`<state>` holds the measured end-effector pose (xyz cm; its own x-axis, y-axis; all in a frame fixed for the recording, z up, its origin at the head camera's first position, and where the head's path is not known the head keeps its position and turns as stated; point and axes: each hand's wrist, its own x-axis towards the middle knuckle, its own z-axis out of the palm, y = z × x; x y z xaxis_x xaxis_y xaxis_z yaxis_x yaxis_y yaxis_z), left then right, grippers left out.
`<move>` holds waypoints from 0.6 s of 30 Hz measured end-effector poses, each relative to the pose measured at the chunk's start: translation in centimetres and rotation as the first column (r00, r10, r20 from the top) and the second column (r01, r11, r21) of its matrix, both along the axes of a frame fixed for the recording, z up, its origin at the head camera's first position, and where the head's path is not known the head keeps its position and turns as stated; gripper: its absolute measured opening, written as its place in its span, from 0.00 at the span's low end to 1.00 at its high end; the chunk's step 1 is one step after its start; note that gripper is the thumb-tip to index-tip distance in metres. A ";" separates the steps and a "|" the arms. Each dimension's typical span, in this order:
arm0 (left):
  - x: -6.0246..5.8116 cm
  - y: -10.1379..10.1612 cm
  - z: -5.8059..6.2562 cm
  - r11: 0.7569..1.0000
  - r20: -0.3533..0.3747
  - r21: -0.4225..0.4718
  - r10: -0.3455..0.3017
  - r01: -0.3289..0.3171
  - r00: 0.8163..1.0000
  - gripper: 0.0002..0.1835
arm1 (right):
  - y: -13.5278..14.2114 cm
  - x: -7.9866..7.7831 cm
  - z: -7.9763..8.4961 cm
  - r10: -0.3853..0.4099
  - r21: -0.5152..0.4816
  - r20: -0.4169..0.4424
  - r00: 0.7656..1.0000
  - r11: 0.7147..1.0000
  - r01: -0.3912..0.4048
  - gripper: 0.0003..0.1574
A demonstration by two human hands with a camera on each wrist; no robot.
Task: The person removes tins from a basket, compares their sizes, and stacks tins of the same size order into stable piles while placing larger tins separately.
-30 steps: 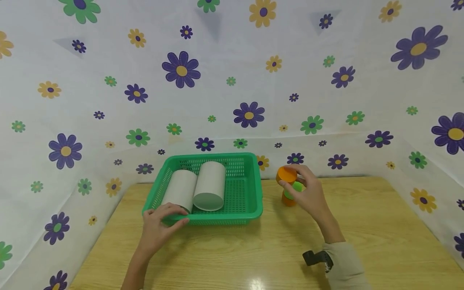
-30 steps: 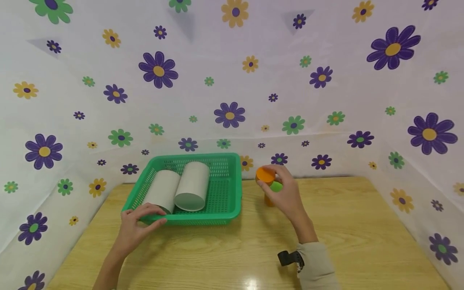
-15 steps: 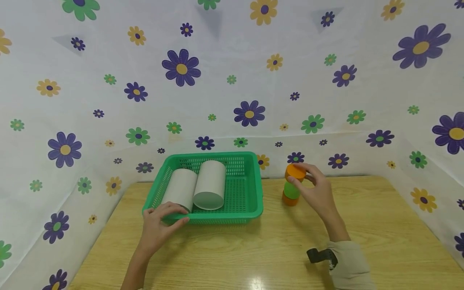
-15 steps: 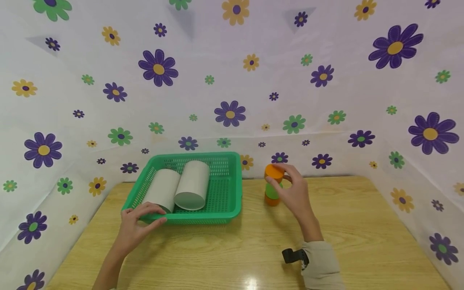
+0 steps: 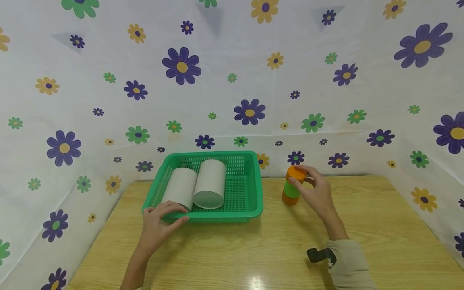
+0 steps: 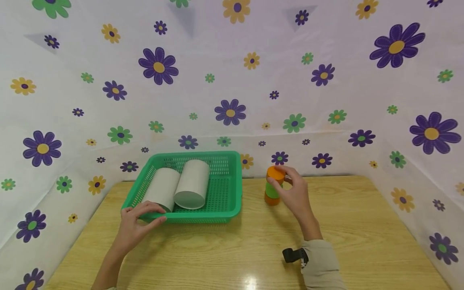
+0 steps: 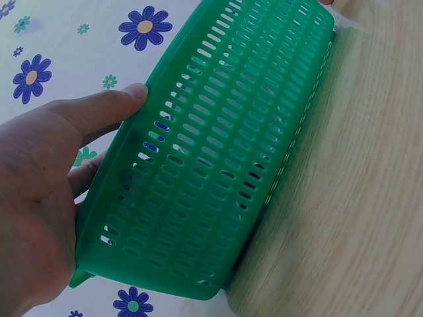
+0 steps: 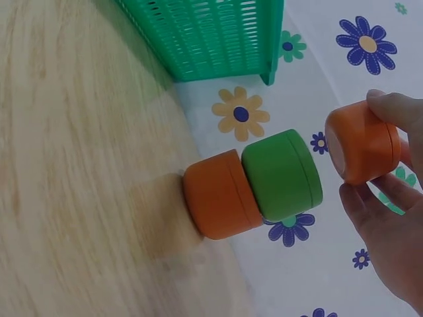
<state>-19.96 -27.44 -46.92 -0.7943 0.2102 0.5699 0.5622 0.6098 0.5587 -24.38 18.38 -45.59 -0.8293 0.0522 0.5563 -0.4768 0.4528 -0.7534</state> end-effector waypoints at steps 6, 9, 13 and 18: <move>0.0 -0.1 -0.1 1.000 -0.004 -0.005 0.001 -0.001 1.000 0.10 | 0.4 -0.8 -1.6 0.004 0.024 0.020 1.000 1.000 -0.004 0.27; 0.0 -0.1 -0.1 1.000 -0.006 -0.007 0.000 0.000 1.000 0.10 | 0.5 -0.9 -2.1 -0.002 0.053 0.036 0.999 0.999 0.000 0.26; 0.0 -0.1 -0.1 1.000 -0.008 -0.008 -0.004 0.004 1.000 0.10 | 0.4 -0.9 -2.4 -0.008 0.069 0.045 0.999 0.998 0.005 0.27; 0.0 -0.1 -0.1 1.000 -0.006 -0.009 -0.004 0.004 1.000 0.10 | 0.4 -0.9 -2.5 -0.011 0.075 0.048 0.999 0.997 0.008 0.27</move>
<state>-19.94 -27.50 -47.05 -0.7899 0.2181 0.5732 0.5681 0.6124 0.5498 -25.23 18.81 -48.07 -0.8548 0.0203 0.5185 -0.4363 0.5129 -0.7393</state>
